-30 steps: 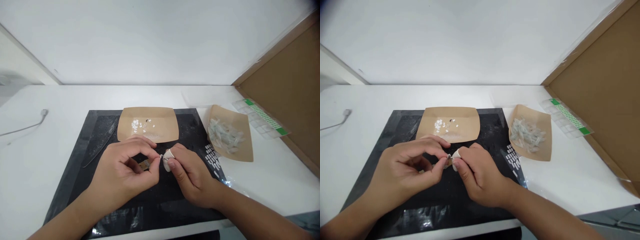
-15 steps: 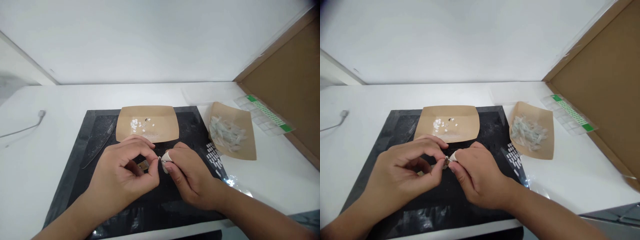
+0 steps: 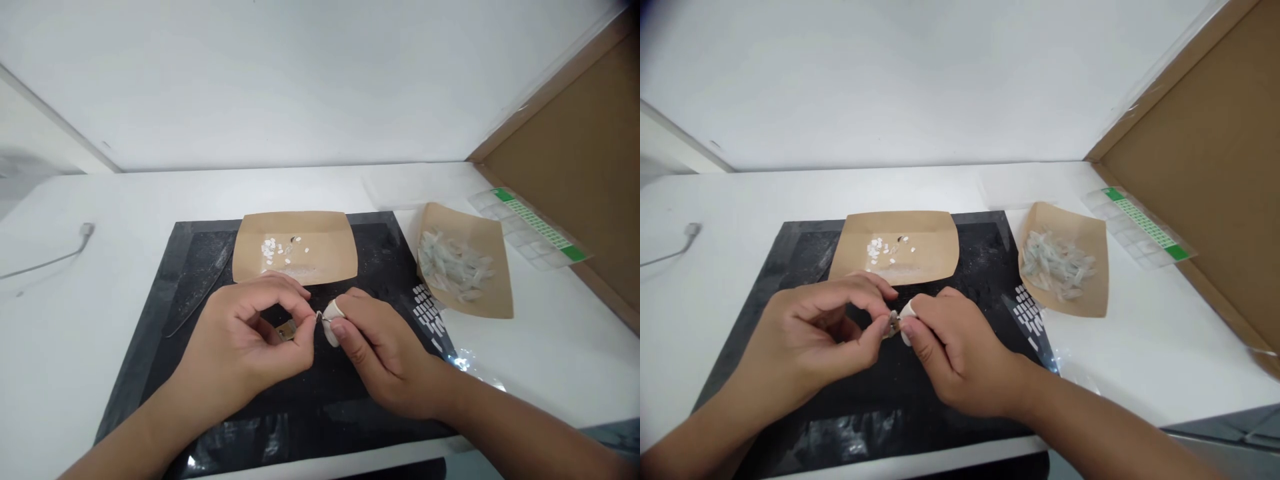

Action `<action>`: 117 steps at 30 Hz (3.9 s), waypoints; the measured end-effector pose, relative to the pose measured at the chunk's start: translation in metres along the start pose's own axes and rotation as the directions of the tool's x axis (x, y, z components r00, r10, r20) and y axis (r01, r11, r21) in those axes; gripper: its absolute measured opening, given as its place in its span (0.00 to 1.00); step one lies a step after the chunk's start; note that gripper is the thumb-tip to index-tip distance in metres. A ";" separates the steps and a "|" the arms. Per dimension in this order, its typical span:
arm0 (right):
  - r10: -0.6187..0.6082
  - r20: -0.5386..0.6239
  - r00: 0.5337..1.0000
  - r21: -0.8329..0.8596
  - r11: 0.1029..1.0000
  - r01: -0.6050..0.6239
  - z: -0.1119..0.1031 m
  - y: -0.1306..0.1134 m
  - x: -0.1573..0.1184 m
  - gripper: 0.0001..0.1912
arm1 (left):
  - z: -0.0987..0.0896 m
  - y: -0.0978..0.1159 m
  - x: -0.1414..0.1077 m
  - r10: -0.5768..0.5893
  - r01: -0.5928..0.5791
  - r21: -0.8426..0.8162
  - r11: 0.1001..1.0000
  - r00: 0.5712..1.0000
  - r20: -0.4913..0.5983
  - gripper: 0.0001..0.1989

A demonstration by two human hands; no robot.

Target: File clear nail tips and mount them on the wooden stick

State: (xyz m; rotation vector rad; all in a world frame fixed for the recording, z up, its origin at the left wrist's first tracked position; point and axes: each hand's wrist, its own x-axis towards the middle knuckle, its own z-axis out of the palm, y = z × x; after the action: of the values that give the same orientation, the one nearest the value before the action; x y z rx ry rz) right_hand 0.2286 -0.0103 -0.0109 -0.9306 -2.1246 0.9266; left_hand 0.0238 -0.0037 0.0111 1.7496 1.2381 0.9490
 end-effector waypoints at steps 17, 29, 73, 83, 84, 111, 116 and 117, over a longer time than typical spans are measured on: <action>-0.080 -0.028 0.996 -0.115 0.990 0.076 0.001 0.003 -0.001 0.14 | 0.002 0.001 -0.001 0.155 -0.151 0.120 0.981 0.988 -0.023 0.06; 0.153 -0.007 0.988 0.146 0.978 -0.150 -0.005 -0.008 0.001 0.18 | 0.000 0.001 0.001 0.129 -0.129 0.050 0.990 0.992 0.005 0.05; 0.016 -0.051 0.999 0.010 1.000 -0.015 -0.010 -0.002 0.002 0.13 | -0.003 0.000 -0.007 -0.006 0.034 -0.194 0.980 0.990 0.144 0.10; 0.018 -0.046 0.999 -0.043 0.999 -0.020 -0.009 -0.002 0.002 0.13 | -0.001 -0.003 -0.009 -0.022 0.049 -0.176 0.983 0.988 0.155 0.07; 0.019 -0.042 0.999 -0.046 0.999 -0.021 -0.009 -0.002 0.002 0.13 | -0.001 -0.003 -0.009 -0.017 0.044 -0.172 0.984 0.988 0.156 0.08; 0.080 0.005 0.997 0.156 0.985 -0.079 -0.011 -0.002 0.002 0.13 | -0.002 -0.004 -0.007 -0.013 0.043 -0.144 0.989 0.979 0.205 0.07; 0.098 0.026 0.995 0.213 0.972 -0.101 -0.011 -0.002 0.001 0.13 | -0.001 -0.006 -0.005 0.028 -0.007 -0.103 0.995 0.979 0.201 0.08; 0.104 0.032 0.994 0.222 0.969 -0.109 -0.011 -0.002 0.001 0.13 | -0.001 -0.006 -0.005 0.048 -0.031 -0.087 0.996 0.979 0.198 0.08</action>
State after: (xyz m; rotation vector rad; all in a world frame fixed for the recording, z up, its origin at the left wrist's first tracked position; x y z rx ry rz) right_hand 0.2360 -0.0069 -0.0031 -0.9295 -1.9523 1.2068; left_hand 0.0194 -0.0071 0.0056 1.7622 1.0241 0.8128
